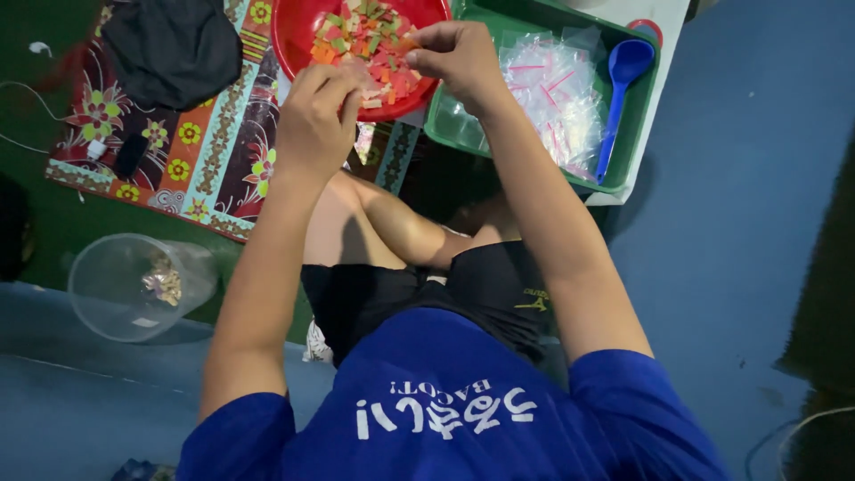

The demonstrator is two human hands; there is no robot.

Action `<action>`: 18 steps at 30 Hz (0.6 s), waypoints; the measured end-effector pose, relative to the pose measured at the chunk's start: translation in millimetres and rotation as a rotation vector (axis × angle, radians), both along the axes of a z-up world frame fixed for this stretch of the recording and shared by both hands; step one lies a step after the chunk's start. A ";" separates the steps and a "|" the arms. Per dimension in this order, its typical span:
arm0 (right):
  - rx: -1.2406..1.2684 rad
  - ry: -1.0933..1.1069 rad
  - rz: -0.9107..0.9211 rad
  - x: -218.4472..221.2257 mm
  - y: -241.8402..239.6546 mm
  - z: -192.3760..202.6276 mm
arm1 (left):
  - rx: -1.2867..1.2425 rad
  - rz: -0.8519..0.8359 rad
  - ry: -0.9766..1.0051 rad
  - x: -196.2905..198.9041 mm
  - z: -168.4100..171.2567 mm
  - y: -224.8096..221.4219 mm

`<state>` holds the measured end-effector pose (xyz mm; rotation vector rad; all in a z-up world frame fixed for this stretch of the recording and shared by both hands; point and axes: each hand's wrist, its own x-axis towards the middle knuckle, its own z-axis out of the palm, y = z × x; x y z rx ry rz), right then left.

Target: Manually portioning small snack pieces into individual plastic bags and tying them closed.

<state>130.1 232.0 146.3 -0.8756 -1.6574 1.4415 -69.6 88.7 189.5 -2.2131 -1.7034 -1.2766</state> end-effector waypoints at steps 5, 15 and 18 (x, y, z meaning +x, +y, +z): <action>0.112 -0.075 -0.080 -4.2 -8.6 10.6 | -0.007 0.026 0.084 1.7 -14.1 13.1; 0.346 -0.162 0.000 -12.6 -24.0 47.5 | -0.173 -0.079 -0.080 6.7 -15.4 23.0; 0.431 -0.237 0.020 -17.2 -21.0 48.7 | -0.217 -0.034 -0.109 6.7 -26.6 27.5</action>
